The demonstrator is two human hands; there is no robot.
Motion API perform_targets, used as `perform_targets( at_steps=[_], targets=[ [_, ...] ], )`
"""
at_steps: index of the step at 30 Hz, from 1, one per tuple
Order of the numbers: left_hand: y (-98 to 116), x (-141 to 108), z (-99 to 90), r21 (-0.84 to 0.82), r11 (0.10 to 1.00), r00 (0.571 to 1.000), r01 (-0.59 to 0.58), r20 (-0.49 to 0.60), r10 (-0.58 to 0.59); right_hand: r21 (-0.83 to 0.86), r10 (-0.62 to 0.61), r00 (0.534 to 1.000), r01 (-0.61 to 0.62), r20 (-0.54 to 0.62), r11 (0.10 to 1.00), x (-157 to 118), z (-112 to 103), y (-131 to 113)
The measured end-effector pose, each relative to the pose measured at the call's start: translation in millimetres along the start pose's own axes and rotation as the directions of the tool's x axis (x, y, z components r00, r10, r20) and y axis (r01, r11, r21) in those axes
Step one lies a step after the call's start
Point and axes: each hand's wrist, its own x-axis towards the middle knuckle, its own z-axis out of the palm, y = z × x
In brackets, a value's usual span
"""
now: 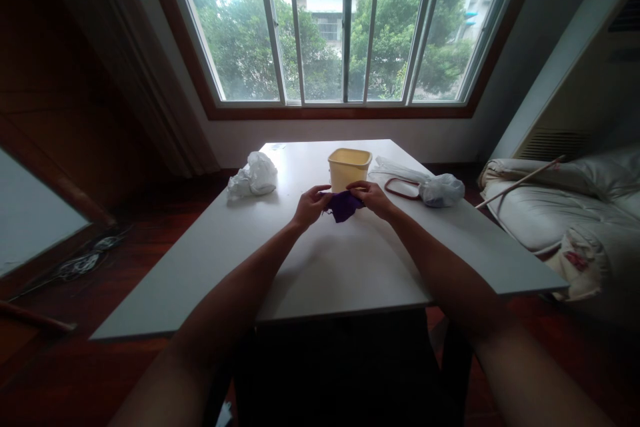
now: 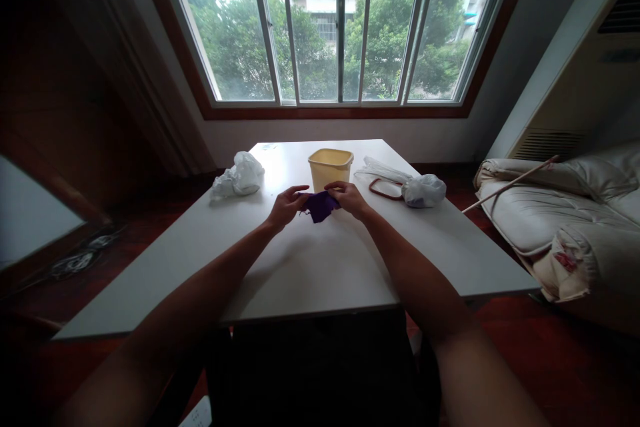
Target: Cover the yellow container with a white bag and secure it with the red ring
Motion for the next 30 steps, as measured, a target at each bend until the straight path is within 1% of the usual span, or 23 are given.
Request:
perform_targets(
  at_steps=[3, 5, 8, 13, 18, 22, 26, 30],
  targets=[
    [-2.7, -0.7, -2.7, 0.036, 0.997, 0.996, -0.062, 0.072, 0.059, 0.018, -0.027, 1.0, 0.027, 0.004, 0.999, 0.1, -0.4, 1.3],
    [-4.4, -0.8, -4.3, 0.107, 0.991, 0.994, -0.078, 0.082, 0.07, 0.001, -0.059, 0.998, 0.059, 0.017, 0.998, 0.7, -1.6, 3.3],
    [-6.0, -0.7, -5.6, 0.215, 0.972, 0.995, -0.091, 0.066, 0.079, -0.051, -0.113, 0.993, 0.114, 0.012, 0.992, 2.0, -3.4, 6.2],
    [-4.8, -0.8, -5.5, 0.312, 0.945, 0.995, -0.101, 0.031, 0.096, -0.164, -0.168, 0.986, 0.164, -0.009, 0.973, 2.3, -2.6, 7.7],
    [-2.4, 0.0, -5.1, 0.359, 0.926, 0.991, -0.12, -0.013, 0.133, -0.134, -0.194, 0.98, 0.187, -0.039, 0.973, 4.9, 0.0, 11.4],
    [-3.1, 2.0, -4.4, 0.306, 0.943, 0.984, -0.13, -0.074, 0.159, -0.131, -0.216, 0.975, 0.207, -0.054, 0.969, 6.7, 0.6, 13.2],
    [-5.1, 3.4, -4.1, 0.177, 0.981, 0.992, -0.081, -0.082, 0.097, -0.118, -0.239, 0.97, 0.232, -0.043, 0.965, 4.8, 2.1, 11.2],
    [-6.5, 5.0, -4.2, 0.054, 0.998, 0.992, -0.035, -0.117, 0.041, -0.216, -0.268, 0.963, 0.256, -0.027, 0.942, 1.9, 2.8, 9.2]
  ],
)
